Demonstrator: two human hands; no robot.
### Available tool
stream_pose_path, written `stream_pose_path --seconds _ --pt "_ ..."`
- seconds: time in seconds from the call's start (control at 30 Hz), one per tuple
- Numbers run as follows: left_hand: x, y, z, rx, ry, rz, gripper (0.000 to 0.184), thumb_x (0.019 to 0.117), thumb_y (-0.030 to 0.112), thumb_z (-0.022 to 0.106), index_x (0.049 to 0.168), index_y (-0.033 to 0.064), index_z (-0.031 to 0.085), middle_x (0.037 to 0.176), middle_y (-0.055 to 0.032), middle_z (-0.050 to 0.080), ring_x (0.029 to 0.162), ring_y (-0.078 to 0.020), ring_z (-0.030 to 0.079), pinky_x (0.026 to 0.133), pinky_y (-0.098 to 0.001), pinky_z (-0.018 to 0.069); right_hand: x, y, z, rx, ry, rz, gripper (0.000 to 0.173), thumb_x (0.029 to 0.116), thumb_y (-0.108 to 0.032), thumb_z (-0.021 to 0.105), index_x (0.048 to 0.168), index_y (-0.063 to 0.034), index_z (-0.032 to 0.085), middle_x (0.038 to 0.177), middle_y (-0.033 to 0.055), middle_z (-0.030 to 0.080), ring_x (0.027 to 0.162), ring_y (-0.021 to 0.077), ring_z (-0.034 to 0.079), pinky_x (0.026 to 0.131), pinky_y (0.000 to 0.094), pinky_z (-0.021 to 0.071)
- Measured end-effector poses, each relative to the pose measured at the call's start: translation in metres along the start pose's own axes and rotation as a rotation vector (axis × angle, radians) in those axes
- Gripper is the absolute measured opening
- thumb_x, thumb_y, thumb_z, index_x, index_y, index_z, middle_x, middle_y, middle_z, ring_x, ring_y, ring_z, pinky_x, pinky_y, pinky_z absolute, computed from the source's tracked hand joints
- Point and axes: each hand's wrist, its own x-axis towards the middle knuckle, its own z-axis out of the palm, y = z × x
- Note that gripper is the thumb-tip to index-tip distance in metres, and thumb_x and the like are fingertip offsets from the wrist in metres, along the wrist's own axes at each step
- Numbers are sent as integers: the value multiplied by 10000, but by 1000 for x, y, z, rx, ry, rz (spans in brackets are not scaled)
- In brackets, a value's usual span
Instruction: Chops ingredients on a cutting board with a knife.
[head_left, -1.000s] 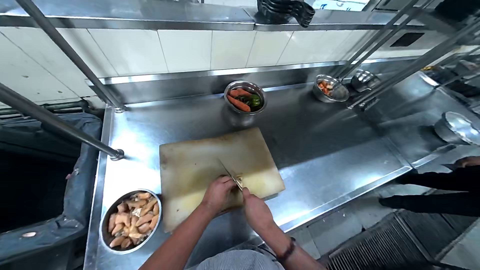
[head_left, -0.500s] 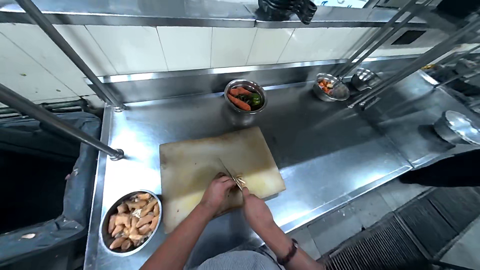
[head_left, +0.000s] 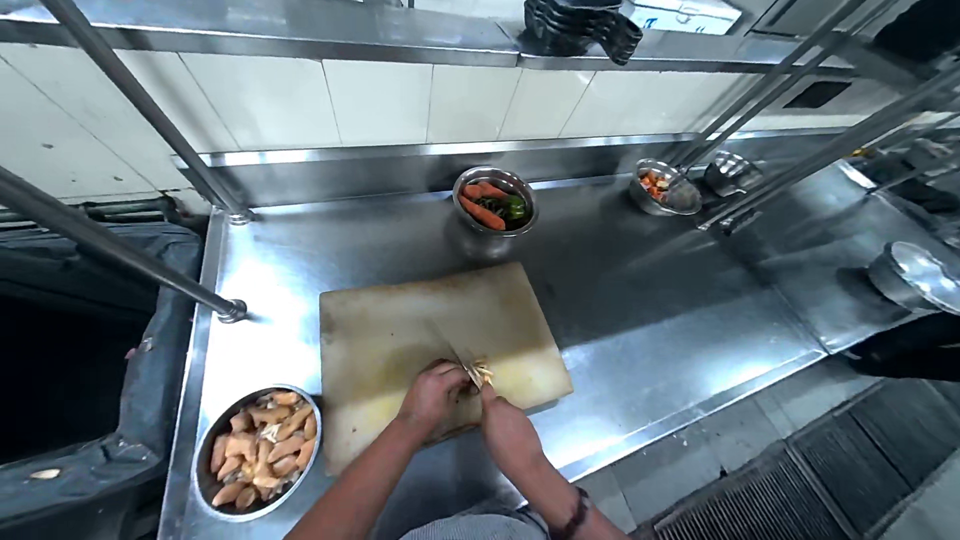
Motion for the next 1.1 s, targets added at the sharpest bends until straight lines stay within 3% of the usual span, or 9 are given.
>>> stream_pose_path --seconds 0.1,0.23,0.37,0.5,0.63,0.77,0.87,1.0,1.1 --pt "1 -3 0 -5 8 20 197 983 75 590 1069 100 764 1159 -50 747 1163 -178 683 1053 -354 532 -20 -6 -32 -28 -115 23 416 1040 -107 433 1456 -120 424 1060 179 709 975 379 730 789 543 603" --pt "0 -1 -1 -26 -15 -4 219 1016 126 569 1101 135 771 1187 -24 745 1176 -151 678 1059 -340 530 1 -1 2 -7 1 -2 407 1059 -133 421 1465 -113 440 1059 173 707 928 368 737 770 528 612" --pt "0 -4 -3 -25 -5 27 207 977 63 587 1060 107 771 1171 -34 747 1181 -166 674 1064 -353 526 -23 -7 -33 -26 -109 24 393 1046 -113 419 1438 -119 440 1049 176 711 967 379 732 783 544 603" --pt "-1 -1 -2 -21 0 4 226 1009 102 571 1091 139 778 1191 -18 746 1183 -149 675 1063 -332 525 2 -3 4 -12 5 0 384 1059 -141 415 1440 -115 454 1052 165 708 920 360 739 765 523 613" --pt "0 -4 -2 3 -3 30 206 986 68 590 1071 116 772 1179 -39 742 1175 -174 675 1059 -350 525 -20 -9 -31 -14 -105 25 368 1062 -147 411 1428 -121 445 1050 173 708 971 370 731 790 540 601" --pt "0 -1 -5 8 -22 -4 236 1014 103 566 1111 142 778 1205 -32 741 1181 -158 677 1065 -339 525 4 -3 3 10 20 0 352 1071 -187 403 1410 -134 483 1038 154 715 921 355 741 763 526 611" --pt "0 -4 -8 15 -52 5 228 982 51 579 1083 114 774 1203 -38 738 1198 -172 666 1073 -357 519 -16 -8 -27 -7 -95 4 351 1088 -222 395 1422 -130 453 1046 165 708 971 365 731 794 535 603" --pt "2 -3 -7 20 -37 14 262 1003 66 557 1112 147 780 1215 -24 740 1199 -164 670 1072 -356 522 4 -6 4 -9 17 3 364 1069 -182 406 1424 -127 468 1030 161 715 918 358 742 764 522 612" --pt "-1 -6 -8 18 -25 25 238 987 52 576 1085 124 780 1200 -32 743 1195 -173 670 1070 -358 520 -11 -10 -18 -13 -69 4 362 1076 -196 409 1430 -128 451 1042 166 710 953 363 735 787 533 605"
